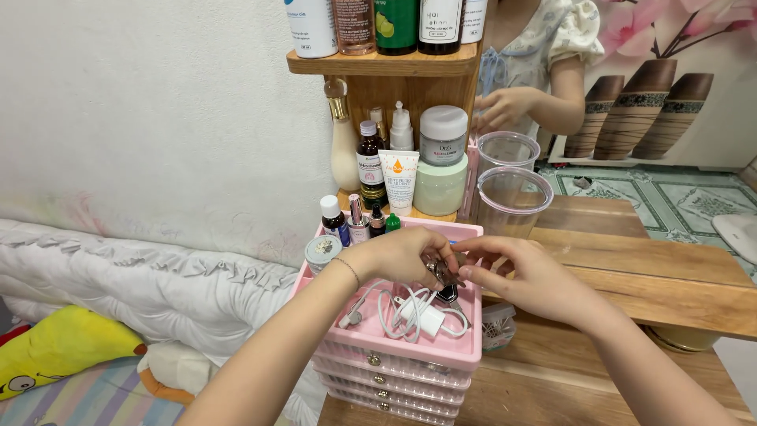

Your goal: Organizes skincare products on a dresser, collects plastic trash into a bag, and arranges items on a low bedside table.

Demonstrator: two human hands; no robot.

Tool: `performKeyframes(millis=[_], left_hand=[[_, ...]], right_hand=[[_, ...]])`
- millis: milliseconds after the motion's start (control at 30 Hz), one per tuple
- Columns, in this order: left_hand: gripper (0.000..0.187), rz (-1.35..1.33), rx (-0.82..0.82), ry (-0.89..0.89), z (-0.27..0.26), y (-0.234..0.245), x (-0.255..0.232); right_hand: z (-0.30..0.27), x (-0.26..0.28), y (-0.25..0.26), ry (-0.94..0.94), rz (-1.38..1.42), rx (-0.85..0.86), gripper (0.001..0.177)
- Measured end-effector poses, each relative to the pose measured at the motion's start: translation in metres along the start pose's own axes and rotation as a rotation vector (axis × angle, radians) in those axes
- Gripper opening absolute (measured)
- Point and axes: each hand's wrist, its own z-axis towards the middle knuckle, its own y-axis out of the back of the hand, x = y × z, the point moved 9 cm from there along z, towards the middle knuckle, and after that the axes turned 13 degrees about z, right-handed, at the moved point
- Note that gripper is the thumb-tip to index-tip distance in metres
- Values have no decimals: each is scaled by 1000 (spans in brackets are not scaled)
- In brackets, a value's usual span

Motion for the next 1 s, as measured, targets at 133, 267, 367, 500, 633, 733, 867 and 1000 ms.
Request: performKeyframes(millis=[133, 267, 367, 500, 633, 733, 867, 1000], left_hand=[[40, 150, 27, 61, -3, 1, 1], [28, 359, 87, 235, -13, 11, -1], [21, 533, 40, 300, -17, 18, 1], [10, 591, -25, 229, -13, 18, -2], [18, 693, -232, 255, -25, 33, -27], [23, 663, -325, 204, -28, 34, -36], [20, 609, -402, 67, -32, 23, -45], [14, 659, -678, -119, -61, 2, -104]], right_hand=[[0, -2, -4, -41, -199, -14, 38], [-2, 15, -14, 185, -365, 0, 33], [-4, 16, -18, 123, -415, 21, 34], [-6, 15, -16, 83, -442, 37, 30], [-8, 12, -19, 150, -389, 81, 23], [-7, 3, -16, 176, -324, 82, 20], [-9, -22, 17, 82, -216, -91, 20], [-26, -140, 65, -152, -93, -233, 21]])
